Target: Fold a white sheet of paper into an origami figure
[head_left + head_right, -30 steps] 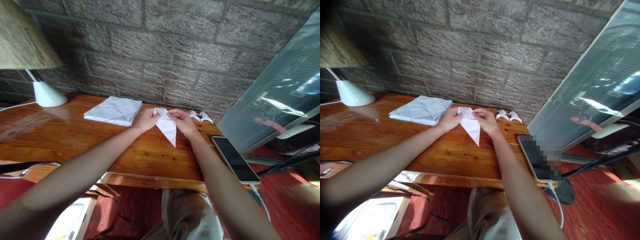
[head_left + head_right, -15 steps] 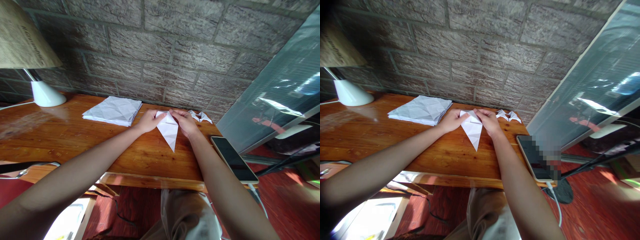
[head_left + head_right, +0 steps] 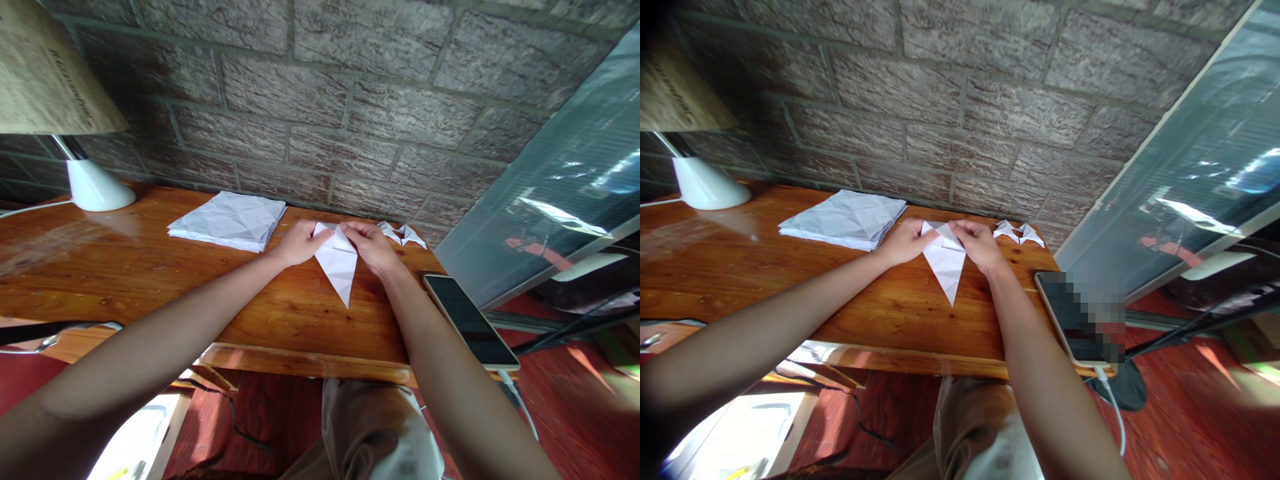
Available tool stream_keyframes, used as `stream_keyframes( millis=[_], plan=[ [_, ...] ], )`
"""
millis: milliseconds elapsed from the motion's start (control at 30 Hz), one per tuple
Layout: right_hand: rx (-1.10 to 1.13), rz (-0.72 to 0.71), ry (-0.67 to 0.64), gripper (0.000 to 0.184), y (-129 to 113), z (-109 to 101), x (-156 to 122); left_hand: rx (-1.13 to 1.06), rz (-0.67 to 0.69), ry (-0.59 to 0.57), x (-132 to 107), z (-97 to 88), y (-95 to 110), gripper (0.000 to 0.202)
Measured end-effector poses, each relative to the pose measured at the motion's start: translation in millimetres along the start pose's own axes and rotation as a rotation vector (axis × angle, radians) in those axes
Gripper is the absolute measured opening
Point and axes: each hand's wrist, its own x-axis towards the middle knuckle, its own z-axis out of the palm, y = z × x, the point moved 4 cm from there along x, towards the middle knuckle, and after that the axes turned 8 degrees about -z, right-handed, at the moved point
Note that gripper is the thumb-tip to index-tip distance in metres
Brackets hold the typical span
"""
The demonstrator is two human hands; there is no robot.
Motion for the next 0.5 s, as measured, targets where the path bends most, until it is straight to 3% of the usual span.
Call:
stream_keyframes(
  millis=[233, 500],
  plan=[
    [-0.119, -0.12, -0.014, 0.051, 0.3, 2.4, 1.5, -0.054, -0.02, -0.018, 0.7, 1.7, -3.0, 0.036],
    [-0.127, -0.104, 0.007, 0.046, -0.8, 0.6, 1.8, -0.052, -0.062, 0.048, 0.3, -0.3, -0.2, 0.042]
  ],
)
